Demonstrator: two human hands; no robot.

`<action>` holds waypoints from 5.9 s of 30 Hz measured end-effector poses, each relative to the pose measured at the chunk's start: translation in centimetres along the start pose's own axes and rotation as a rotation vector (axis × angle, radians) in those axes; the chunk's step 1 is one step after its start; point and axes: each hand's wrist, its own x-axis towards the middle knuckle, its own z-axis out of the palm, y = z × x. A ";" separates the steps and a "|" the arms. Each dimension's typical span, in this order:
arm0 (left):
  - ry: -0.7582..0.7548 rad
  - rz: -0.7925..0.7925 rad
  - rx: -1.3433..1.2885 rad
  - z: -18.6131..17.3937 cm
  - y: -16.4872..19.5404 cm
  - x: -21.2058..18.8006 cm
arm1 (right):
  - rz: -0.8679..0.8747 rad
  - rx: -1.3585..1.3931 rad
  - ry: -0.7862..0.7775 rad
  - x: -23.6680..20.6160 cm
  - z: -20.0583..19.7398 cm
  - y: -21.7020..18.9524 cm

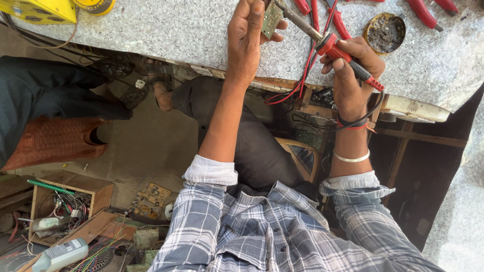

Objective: The person uses a screwdriver to adjust a small component on a circuit board, then picks up a soldering iron and applies solder to several points on the board. The person holds the board steady with one hand while soldering with the other.

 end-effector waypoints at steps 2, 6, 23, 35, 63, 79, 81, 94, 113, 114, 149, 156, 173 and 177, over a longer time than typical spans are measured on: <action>0.005 -0.003 0.002 0.1 -0.1 0.0 | 0.001 -0.007 -0.003 0.0 0.1 -0.1; 0.013 -0.004 0.000 0.0 -0.2 -0.1 | 0.001 -0.011 -0.002 0.0 0.3 -0.3; 0.004 0.021 0.029 0.1 -0.4 0.0 | 0.001 0.021 0.011 0.2 0.1 -0.1; -0.010 0.013 0.015 0.1 -0.3 -0.2 | -0.002 0.030 0.009 0.1 0.2 -0.1; -0.013 0.002 -0.002 0.1 -0.9 -0.6 | -0.018 0.038 0.047 -0.3 0.1 0.1; 0.038 -0.010 0.031 0.0 -0.8 -0.3 | -0.004 -0.016 0.078 0.0 0.4 -0.2; 0.045 -0.035 0.032 0.3 -0.7 -0.3 | 0.011 -0.104 0.088 0.0 0.3 -0.5; 0.062 -0.062 0.055 1.4 0.8 -0.8 | 0.070 -0.126 0.021 0.1 -0.7 -1.9; -0.082 -0.078 -0.027 1.3 1.3 -1.0 | 0.068 -0.116 0.063 0.0 -0.7 -1.1; -0.088 -0.061 0.027 1.3 1.4 -1.0 | 0.077 -0.116 0.074 0.0 -0.7 -1.0; -0.191 0.059 -0.033 -0.3 -0.5 -0.7 | 0.067 0.190 0.156 -0.4 -1.2 1.2; -0.167 0.057 -0.015 -0.3 -0.7 -0.9 | 0.077 0.165 0.154 -0.5 -1.2 1.0; -0.109 0.053 0.012 -0.1 -0.8 -0.9 | 0.022 0.028 0.068 -0.4 -1.0 0.9; -0.110 0.034 -0.013 -0.1 -0.5 -0.9 | -0.031 -0.069 0.010 0.1 -0.9 0.7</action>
